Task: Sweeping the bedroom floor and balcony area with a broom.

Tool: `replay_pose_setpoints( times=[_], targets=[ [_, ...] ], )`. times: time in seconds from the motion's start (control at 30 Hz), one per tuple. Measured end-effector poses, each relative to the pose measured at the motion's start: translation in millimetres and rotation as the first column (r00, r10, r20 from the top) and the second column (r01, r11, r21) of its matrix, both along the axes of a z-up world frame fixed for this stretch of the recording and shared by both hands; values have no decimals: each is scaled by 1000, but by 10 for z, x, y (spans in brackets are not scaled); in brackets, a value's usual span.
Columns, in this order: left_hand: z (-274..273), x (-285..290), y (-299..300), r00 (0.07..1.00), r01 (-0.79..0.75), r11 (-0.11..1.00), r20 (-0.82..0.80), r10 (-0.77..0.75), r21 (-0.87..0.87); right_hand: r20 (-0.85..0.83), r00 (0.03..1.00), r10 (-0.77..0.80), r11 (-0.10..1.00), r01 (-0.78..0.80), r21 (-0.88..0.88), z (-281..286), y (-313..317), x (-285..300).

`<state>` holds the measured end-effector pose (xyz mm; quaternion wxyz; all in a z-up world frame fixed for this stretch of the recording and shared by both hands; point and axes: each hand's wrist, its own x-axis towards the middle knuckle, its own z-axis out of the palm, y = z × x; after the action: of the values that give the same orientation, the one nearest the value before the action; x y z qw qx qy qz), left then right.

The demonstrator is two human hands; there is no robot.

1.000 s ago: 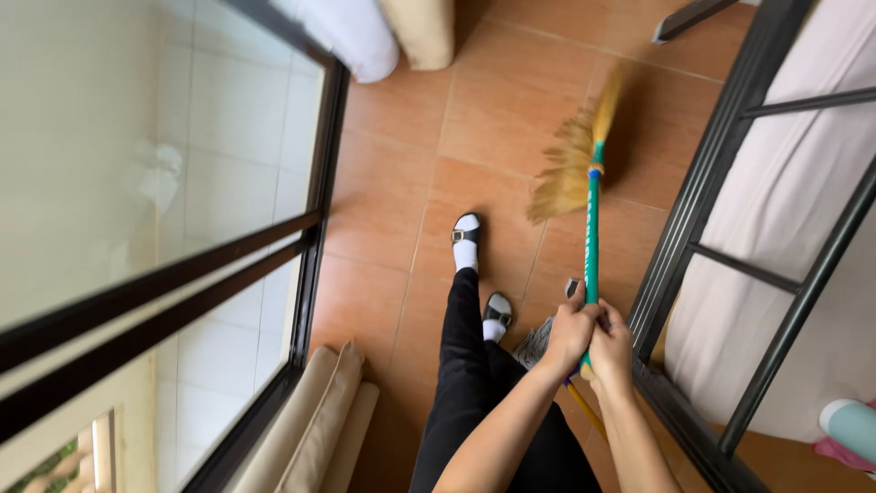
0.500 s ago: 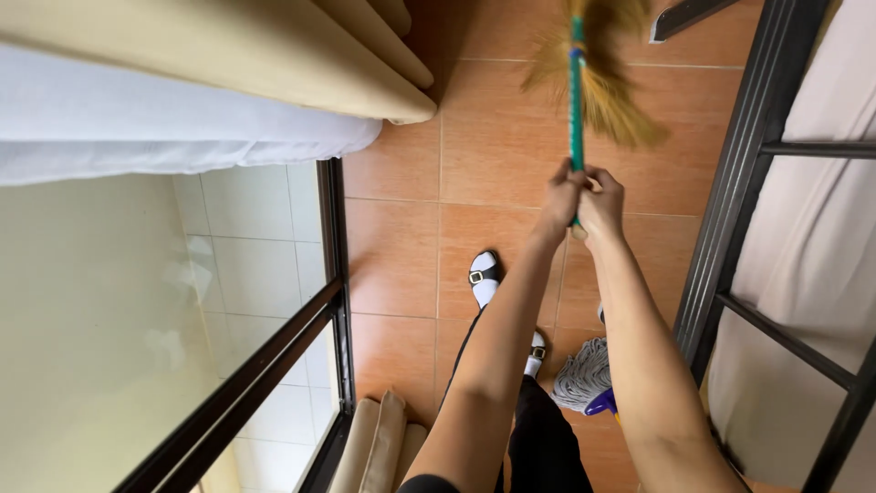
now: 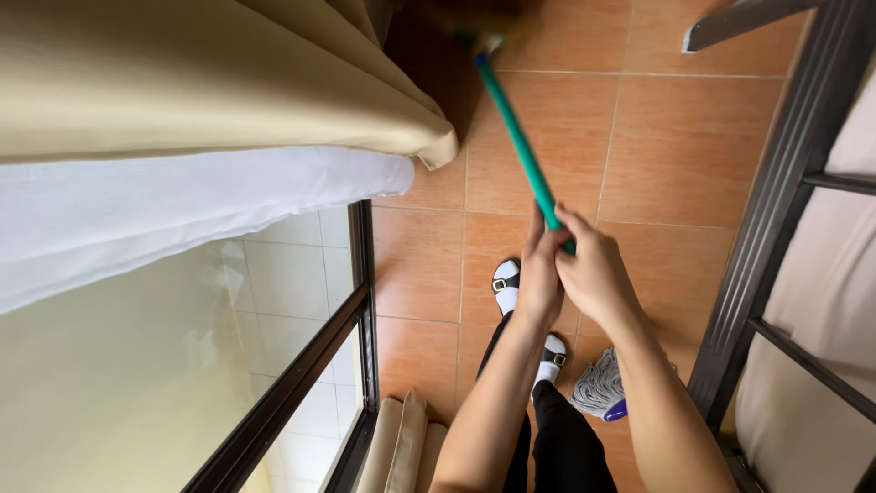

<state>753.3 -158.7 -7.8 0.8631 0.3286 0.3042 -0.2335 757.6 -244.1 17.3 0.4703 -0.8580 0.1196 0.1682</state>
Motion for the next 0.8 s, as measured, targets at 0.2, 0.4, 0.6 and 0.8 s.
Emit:
replay_pose_setpoints(
  times=[0.2,0.4,0.6,0.8],
  targets=[
    [-1588,636,390,987,-104,993,120,111,-63,77,997,-11,999,15,-51,-1190,467,747],
    [-2459,-544,839,959,-275,960,-86,271,-44,-58,991,123,992,-122,24,-2118,956,-197],
    [-1703,-2079,940,908,-328,945,-282,311,-15,-359,911,205,976,-217,5,-1587,1089,-1677],
    [-1501,-3668,811,835,-433,900,-394,383,-42,-432,823,368,918,-396,26,-1456,950,-3118]
  ],
)
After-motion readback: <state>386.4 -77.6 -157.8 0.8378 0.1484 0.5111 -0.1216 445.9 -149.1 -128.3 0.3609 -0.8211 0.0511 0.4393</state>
